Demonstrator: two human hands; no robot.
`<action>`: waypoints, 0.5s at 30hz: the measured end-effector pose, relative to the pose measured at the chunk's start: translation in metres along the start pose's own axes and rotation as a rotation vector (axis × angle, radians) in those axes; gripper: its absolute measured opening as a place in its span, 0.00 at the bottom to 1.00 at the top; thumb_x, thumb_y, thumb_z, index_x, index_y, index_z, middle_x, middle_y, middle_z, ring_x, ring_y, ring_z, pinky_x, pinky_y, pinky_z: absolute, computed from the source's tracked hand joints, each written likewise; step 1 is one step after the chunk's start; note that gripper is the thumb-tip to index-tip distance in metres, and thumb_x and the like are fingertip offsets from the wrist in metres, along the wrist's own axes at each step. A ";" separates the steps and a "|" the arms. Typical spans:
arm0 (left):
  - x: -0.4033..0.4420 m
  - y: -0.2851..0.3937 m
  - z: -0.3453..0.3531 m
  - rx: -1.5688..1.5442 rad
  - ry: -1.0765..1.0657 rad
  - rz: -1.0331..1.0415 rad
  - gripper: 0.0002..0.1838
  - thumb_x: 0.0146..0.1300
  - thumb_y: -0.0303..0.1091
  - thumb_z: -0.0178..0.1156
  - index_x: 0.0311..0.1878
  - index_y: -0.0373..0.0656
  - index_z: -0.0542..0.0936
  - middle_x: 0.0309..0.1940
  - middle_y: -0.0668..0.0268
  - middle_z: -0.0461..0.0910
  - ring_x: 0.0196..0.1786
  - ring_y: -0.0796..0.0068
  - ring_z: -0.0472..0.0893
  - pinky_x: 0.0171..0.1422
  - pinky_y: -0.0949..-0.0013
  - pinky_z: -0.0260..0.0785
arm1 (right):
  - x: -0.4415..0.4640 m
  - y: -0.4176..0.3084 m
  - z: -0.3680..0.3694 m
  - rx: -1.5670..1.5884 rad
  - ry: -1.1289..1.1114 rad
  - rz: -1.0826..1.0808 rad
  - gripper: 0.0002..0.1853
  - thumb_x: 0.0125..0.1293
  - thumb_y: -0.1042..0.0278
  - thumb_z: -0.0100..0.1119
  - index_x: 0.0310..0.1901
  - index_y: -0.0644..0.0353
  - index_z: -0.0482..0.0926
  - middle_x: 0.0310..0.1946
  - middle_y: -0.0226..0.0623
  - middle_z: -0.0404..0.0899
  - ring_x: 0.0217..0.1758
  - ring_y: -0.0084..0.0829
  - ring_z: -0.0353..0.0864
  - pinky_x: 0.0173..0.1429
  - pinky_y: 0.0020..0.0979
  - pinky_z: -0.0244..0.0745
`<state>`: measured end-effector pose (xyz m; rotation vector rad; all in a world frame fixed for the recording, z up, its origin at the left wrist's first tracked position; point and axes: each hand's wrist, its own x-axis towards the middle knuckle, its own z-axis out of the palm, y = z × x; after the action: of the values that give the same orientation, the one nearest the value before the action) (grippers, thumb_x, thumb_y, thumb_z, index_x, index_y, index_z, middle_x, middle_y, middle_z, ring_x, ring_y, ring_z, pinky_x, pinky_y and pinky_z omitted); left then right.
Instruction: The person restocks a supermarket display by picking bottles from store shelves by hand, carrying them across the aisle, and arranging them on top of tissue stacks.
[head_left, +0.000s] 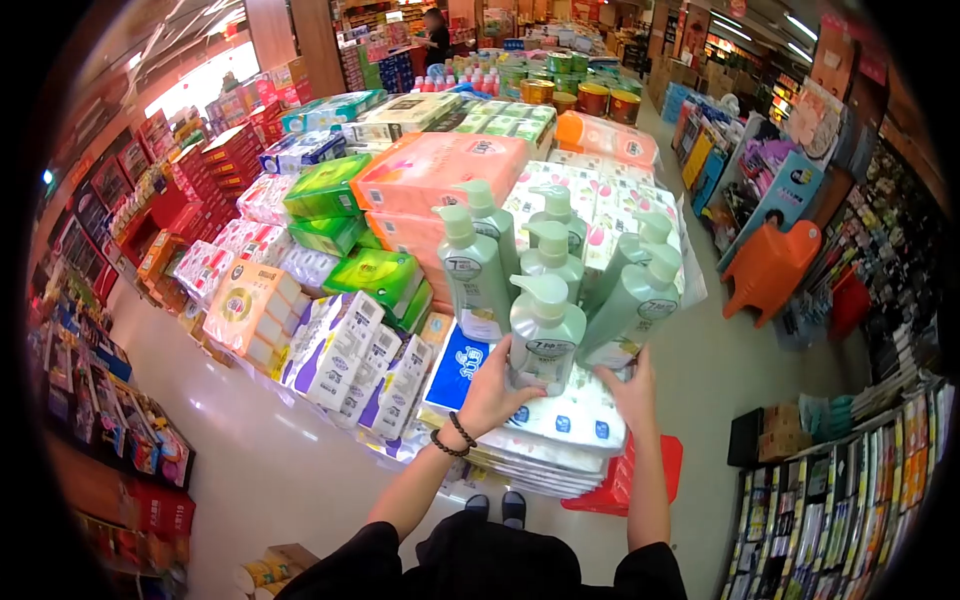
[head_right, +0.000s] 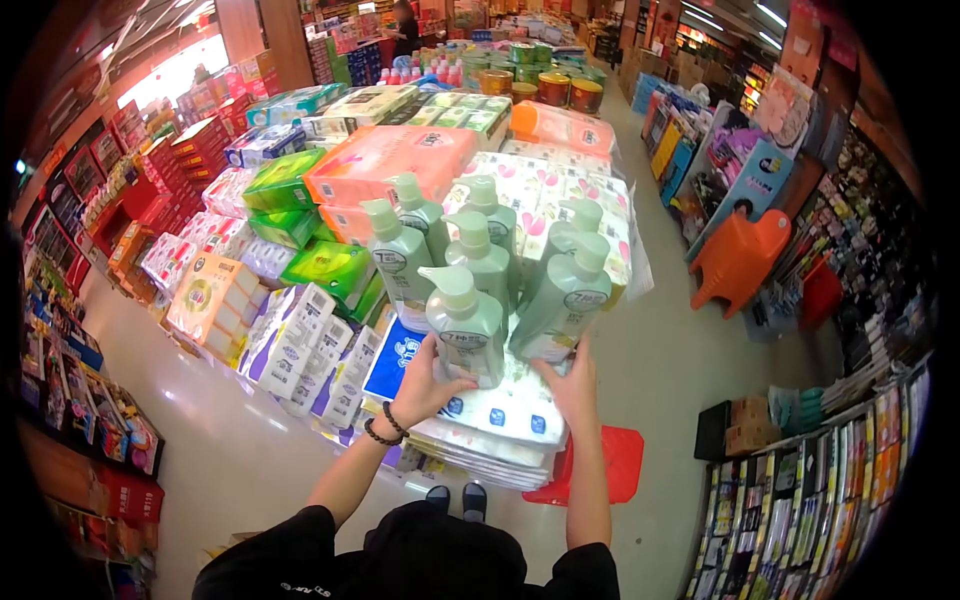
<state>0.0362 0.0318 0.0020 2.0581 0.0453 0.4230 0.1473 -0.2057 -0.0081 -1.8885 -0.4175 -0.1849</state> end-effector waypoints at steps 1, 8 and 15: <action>-0.001 -0.007 0.003 -0.016 0.012 0.024 0.53 0.48 0.37 0.82 0.73 0.31 0.60 0.59 0.42 0.77 0.62 0.47 0.79 0.66 0.58 0.72 | 0.000 0.006 0.001 0.004 -0.001 -0.007 0.42 0.53 0.70 0.78 0.68 0.69 0.65 0.53 0.53 0.82 0.53 0.44 0.83 0.58 0.41 0.77; -0.002 -0.009 -0.004 0.014 0.024 0.069 0.52 0.48 0.37 0.81 0.73 0.33 0.61 0.62 0.44 0.75 0.64 0.47 0.77 0.66 0.58 0.73 | -0.001 0.009 0.002 0.023 -0.005 0.005 0.41 0.53 0.71 0.78 0.67 0.70 0.66 0.52 0.54 0.82 0.53 0.45 0.84 0.58 0.41 0.77; -0.004 -0.009 -0.008 -0.080 -0.042 0.004 0.51 0.50 0.34 0.80 0.74 0.38 0.61 0.62 0.46 0.75 0.64 0.49 0.77 0.66 0.59 0.73 | -0.003 0.007 0.007 0.059 0.005 0.028 0.36 0.55 0.73 0.77 0.63 0.70 0.69 0.52 0.51 0.83 0.54 0.40 0.83 0.58 0.39 0.77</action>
<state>0.0314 0.0429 -0.0033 1.9874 -0.0008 0.3785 0.1467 -0.2023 -0.0177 -1.8349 -0.3894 -0.1567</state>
